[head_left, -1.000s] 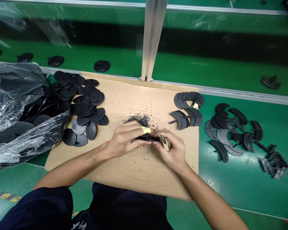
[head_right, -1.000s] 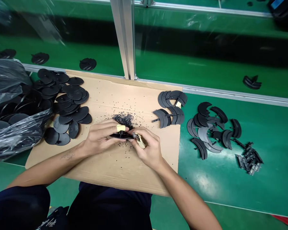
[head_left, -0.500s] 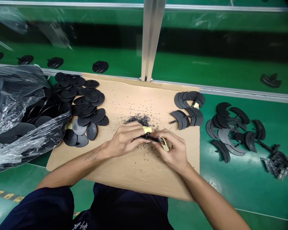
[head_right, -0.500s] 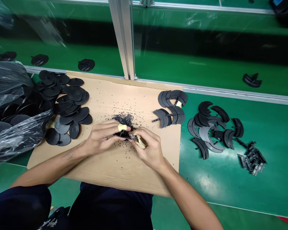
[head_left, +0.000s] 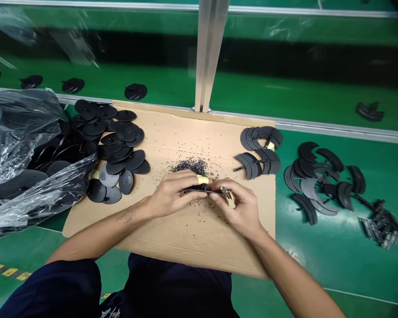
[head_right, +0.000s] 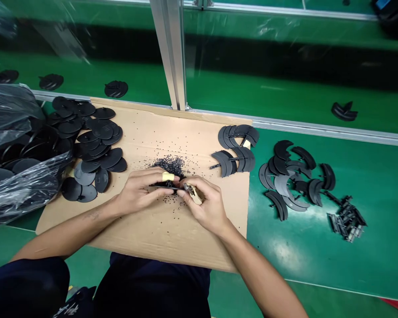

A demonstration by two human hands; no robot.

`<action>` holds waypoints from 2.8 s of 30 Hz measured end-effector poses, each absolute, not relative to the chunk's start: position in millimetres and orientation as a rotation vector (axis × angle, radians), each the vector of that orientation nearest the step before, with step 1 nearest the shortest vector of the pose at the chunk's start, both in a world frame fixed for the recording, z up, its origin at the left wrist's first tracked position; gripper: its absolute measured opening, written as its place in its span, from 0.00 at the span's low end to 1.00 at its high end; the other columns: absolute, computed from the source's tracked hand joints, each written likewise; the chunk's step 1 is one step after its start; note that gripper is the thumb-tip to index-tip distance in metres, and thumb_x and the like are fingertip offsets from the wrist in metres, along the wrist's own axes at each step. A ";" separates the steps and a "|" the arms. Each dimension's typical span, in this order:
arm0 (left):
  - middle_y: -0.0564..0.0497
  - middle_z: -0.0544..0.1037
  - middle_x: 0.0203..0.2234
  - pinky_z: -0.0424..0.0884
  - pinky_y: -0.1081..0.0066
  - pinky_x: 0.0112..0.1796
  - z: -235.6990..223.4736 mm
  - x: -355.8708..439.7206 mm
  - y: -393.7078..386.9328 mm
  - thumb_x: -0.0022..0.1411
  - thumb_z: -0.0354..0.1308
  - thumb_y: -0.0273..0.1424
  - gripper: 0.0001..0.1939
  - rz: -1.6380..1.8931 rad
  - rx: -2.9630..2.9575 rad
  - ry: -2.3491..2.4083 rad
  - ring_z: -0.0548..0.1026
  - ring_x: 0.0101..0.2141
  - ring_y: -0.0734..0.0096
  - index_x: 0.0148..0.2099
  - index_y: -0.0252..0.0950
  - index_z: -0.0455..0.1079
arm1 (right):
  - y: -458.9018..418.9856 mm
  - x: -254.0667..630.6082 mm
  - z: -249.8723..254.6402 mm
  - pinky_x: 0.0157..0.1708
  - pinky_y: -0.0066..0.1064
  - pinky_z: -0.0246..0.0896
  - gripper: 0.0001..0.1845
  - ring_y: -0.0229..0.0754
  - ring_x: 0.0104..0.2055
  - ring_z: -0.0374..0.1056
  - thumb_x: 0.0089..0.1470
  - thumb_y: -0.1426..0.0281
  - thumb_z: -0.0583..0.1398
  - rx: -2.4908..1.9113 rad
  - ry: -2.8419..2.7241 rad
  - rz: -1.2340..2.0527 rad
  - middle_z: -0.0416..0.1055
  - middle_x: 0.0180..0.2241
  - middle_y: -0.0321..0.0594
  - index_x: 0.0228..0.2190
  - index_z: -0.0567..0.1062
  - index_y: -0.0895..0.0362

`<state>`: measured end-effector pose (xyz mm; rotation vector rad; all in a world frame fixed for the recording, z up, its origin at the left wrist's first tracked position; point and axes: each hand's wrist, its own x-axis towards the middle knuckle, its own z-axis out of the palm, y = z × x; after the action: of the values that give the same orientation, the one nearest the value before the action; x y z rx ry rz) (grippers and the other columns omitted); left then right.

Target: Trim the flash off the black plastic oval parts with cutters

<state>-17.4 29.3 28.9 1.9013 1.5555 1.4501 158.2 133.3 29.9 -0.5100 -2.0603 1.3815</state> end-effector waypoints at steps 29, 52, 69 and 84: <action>0.47 0.82 0.34 0.76 0.64 0.39 32.2 -27.5 27.9 0.67 0.62 0.30 0.11 1.329 2.049 1.572 0.78 0.35 0.69 0.51 0.35 0.73 | 155.0 167.6 28.5 0.30 0.37 0.61 0.10 0.43 0.31 0.67 0.61 0.74 0.57 -0.360 -2.525 0.491 0.76 0.30 0.41 0.42 0.77 0.55; 0.47 0.82 0.36 0.78 0.72 0.36 30.3 -24.2 27.1 0.65 0.62 0.30 0.08 1.433 1.616 1.695 0.80 0.36 0.71 0.46 0.33 0.74 | 150.3 162.9 29.2 0.30 0.33 0.65 0.08 0.41 0.31 0.71 0.58 0.68 0.63 -0.520 -2.290 1.106 0.77 0.33 0.38 0.41 0.77 0.54; 0.45 0.83 0.38 0.79 0.71 0.37 27.3 -28.4 27.6 0.66 0.60 0.23 0.13 1.374 1.946 1.592 0.81 0.37 0.71 0.52 0.35 0.75 | 161.4 170.1 27.9 0.31 0.36 0.61 0.11 0.43 0.32 0.66 0.58 0.77 0.56 -0.400 -2.484 0.613 0.74 0.32 0.41 0.40 0.76 0.55; 0.46 0.83 0.38 0.81 0.71 0.38 24.9 -26.0 25.7 0.65 0.61 0.23 0.14 1.395 1.949 1.552 0.82 0.39 0.70 0.52 0.36 0.75 | 158.2 167.5 28.1 0.30 0.34 0.52 0.12 0.41 0.31 0.60 0.61 0.77 0.54 -0.347 -2.585 0.323 0.75 0.31 0.41 0.41 0.76 0.58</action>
<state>-26.0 25.7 24.9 1.9491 1.5524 1.3953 167.5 158.2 28.1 -0.3472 -2.5845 0.3227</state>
